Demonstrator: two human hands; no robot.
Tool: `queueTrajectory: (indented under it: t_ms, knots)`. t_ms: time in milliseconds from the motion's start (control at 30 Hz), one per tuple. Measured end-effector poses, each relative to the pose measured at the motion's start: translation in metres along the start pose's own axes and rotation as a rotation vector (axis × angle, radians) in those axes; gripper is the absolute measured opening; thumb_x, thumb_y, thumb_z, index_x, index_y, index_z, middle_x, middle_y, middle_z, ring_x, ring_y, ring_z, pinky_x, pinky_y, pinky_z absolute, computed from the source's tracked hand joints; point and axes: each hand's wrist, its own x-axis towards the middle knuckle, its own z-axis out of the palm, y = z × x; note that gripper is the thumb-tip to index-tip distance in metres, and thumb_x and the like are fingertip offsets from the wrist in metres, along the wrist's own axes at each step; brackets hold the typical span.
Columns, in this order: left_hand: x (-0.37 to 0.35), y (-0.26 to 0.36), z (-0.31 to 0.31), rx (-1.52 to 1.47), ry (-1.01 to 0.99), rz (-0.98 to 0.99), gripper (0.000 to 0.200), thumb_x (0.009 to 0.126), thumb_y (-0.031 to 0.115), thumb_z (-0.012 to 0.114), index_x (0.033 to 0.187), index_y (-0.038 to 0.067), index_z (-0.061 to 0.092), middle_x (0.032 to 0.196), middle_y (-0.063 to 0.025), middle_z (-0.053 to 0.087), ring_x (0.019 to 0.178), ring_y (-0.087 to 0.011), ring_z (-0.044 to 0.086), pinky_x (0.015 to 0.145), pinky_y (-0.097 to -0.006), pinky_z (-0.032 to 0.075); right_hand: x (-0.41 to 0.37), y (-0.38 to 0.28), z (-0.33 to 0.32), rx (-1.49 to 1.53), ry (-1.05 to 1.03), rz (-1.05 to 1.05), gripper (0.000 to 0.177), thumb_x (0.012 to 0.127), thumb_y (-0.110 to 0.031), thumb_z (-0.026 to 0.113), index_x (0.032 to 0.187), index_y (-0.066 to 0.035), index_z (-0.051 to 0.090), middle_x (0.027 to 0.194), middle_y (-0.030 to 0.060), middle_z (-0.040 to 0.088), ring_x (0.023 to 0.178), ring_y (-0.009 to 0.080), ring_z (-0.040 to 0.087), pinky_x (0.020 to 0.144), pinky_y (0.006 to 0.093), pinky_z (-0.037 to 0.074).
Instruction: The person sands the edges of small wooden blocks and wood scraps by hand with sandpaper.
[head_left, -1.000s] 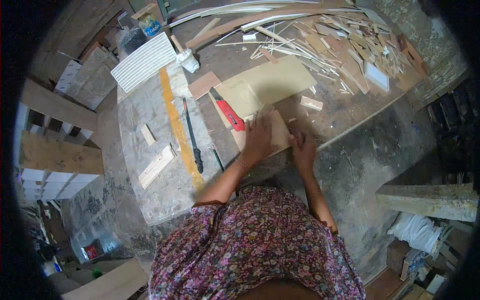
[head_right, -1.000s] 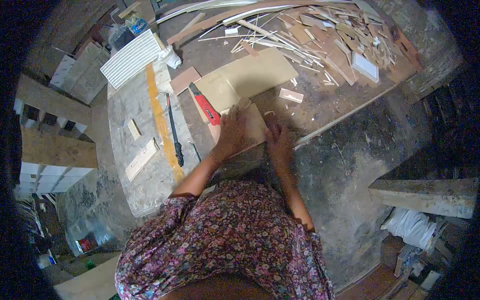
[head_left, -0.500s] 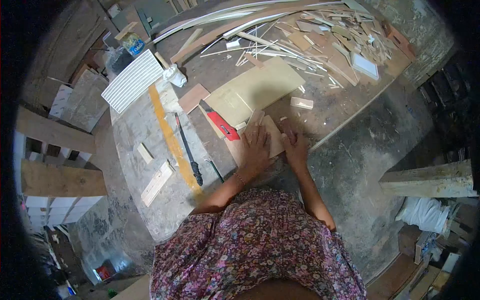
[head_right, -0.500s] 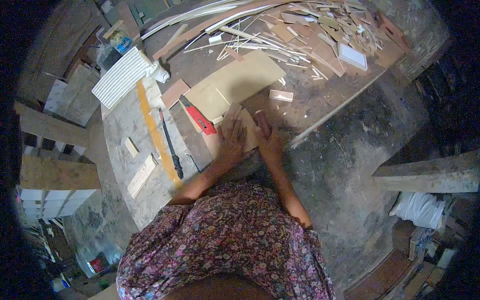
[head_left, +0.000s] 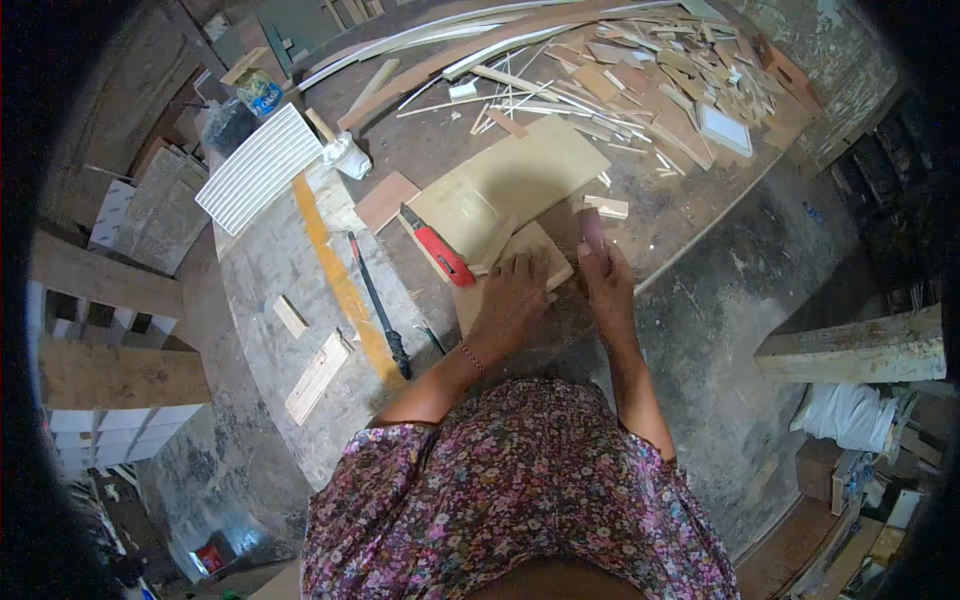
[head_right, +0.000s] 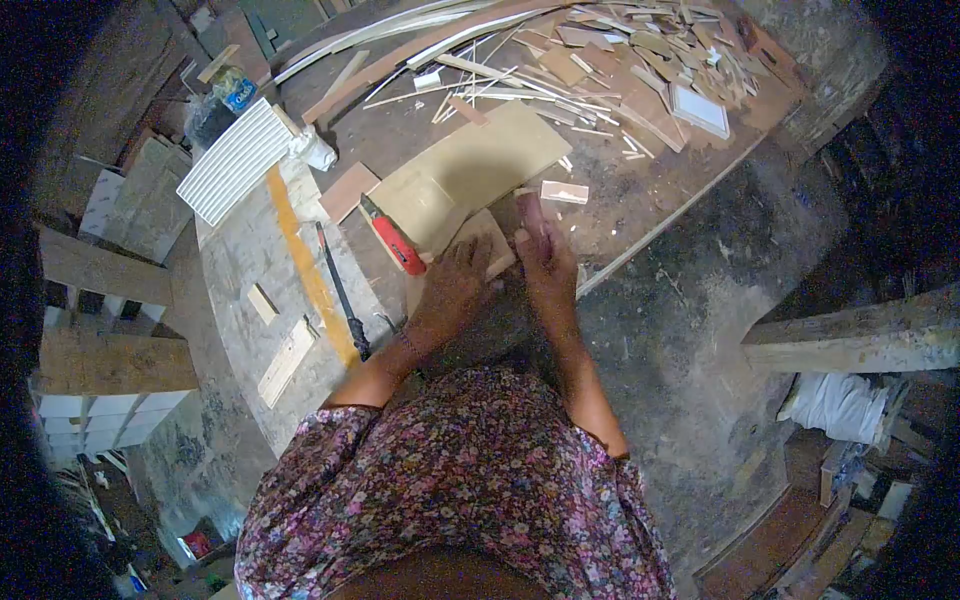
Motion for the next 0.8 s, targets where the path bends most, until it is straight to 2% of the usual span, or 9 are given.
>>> queueTrajectory:
  t_ms: [67,133,233,333,433,633,700,767,800]
  knots:
    - [0.005,-0.002,-0.006,0.054,-0.014,0.024,0.038,0.077,0.019,0.056,0.107,-0.003,0.048,0.088,-0.0178,0.057,0.085,-0.0303,0.058,0.072,-0.0388,0.047,-0.002,-0.003,-0.003,0.004,-0.04,0.0,0.038,0.086,-0.031,0.056,0.109,-0.001,0.055,0.092,0.0129,0.061,0.085,0.0215,0.057,0.077,0.0323,0.044]
    - [0.007,-0.002,-0.022,-0.002,-0.093,0.005,0.033,0.078,0.016,0.054,0.104,-0.002,0.048,0.082,-0.0173,0.059,0.077,-0.0305,0.06,0.066,-0.0391,0.047,-0.001,0.004,-0.007,-0.033,-0.064,-0.024,0.037,0.088,-0.03,0.053,0.113,-0.003,0.053,0.099,0.0143,0.06,0.092,0.0224,0.057,0.081,0.0333,0.043]
    - [0.011,-0.006,-0.021,-0.022,-0.213,0.006,0.026,0.08,0.014,0.052,0.101,-0.002,0.048,0.08,-0.0187,0.06,0.074,-0.031,0.062,0.063,-0.0402,0.048,-0.002,0.012,-0.007,-0.034,0.086,-0.319,0.039,0.09,-0.03,0.048,0.118,-0.004,0.049,0.112,0.0157,0.056,0.104,0.0252,0.053,0.088,0.0357,0.04]
    - [0.016,-0.006,-0.022,-0.076,-0.273,-0.003,0.024,0.081,0.014,0.051,0.099,-0.002,0.047,0.081,-0.0215,0.061,0.075,-0.0324,0.062,0.062,-0.0407,0.048,-0.013,0.022,-0.014,-0.121,0.066,-0.257,0.039,0.092,-0.03,0.044,0.121,-0.004,0.045,0.12,0.015,0.051,0.112,0.0269,0.049,0.094,0.0371,0.036]
    - [0.016,-0.007,-0.018,-0.153,-0.244,0.031,0.026,0.081,0.014,0.052,0.099,-0.003,0.046,0.08,-0.0226,0.061,0.076,-0.034,0.062,0.063,-0.0416,0.048,-0.013,0.029,-0.009,-0.044,0.01,-0.142,0.037,0.093,-0.029,0.042,0.12,-0.005,0.047,0.118,0.0142,0.053,0.111,0.0275,0.049,0.094,0.037,0.036]
    - [0.016,-0.006,-0.022,-0.098,-0.298,0.041,0.032,0.081,0.014,0.053,0.105,-0.004,0.045,0.079,-0.0226,0.061,0.075,-0.0355,0.061,0.066,-0.0438,0.047,-0.012,0.023,0.003,0.011,-0.138,-0.205,0.032,0.092,-0.027,0.042,0.118,-0.01,0.053,0.115,0.0134,0.056,0.108,0.0275,0.052,0.092,0.0368,0.039]
    - [0.016,-0.009,-0.02,-0.104,-0.264,0.076,0.032,0.082,0.016,0.052,0.105,-0.004,0.045,0.078,-0.023,0.06,0.075,-0.0367,0.06,0.066,-0.045,0.047,-0.01,0.062,0.004,-0.129,-0.146,-0.131,0.033,0.092,-0.027,0.042,0.118,-0.009,0.054,0.115,0.0134,0.056,0.108,0.027,0.052,0.092,0.0362,0.039]
    - [0.012,-0.015,-0.01,-0.13,-0.222,0.11,0.032,0.084,0.021,0.051,0.103,-0.003,0.045,0.076,-0.0239,0.058,0.076,-0.0388,0.059,0.066,-0.0475,0.046,-0.008,0.064,0.002,-0.19,-0.169,-0.102,0.033,0.092,-0.026,0.043,0.118,-0.009,0.054,0.116,0.0133,0.056,0.108,0.0269,0.052,0.092,0.0359,0.039]
    - [0.012,-0.012,-0.015,-0.12,-0.271,0.073,0.031,0.083,0.021,0.051,0.102,-0.003,0.045,0.076,-0.0233,0.059,0.075,-0.0384,0.059,0.065,-0.047,0.046,-0.01,0.045,-0.002,-0.177,-0.188,-0.102,0.033,0.092,-0.026,0.044,0.118,-0.008,0.054,0.116,0.0131,0.056,0.108,0.0271,0.052,0.092,0.0358,0.039]
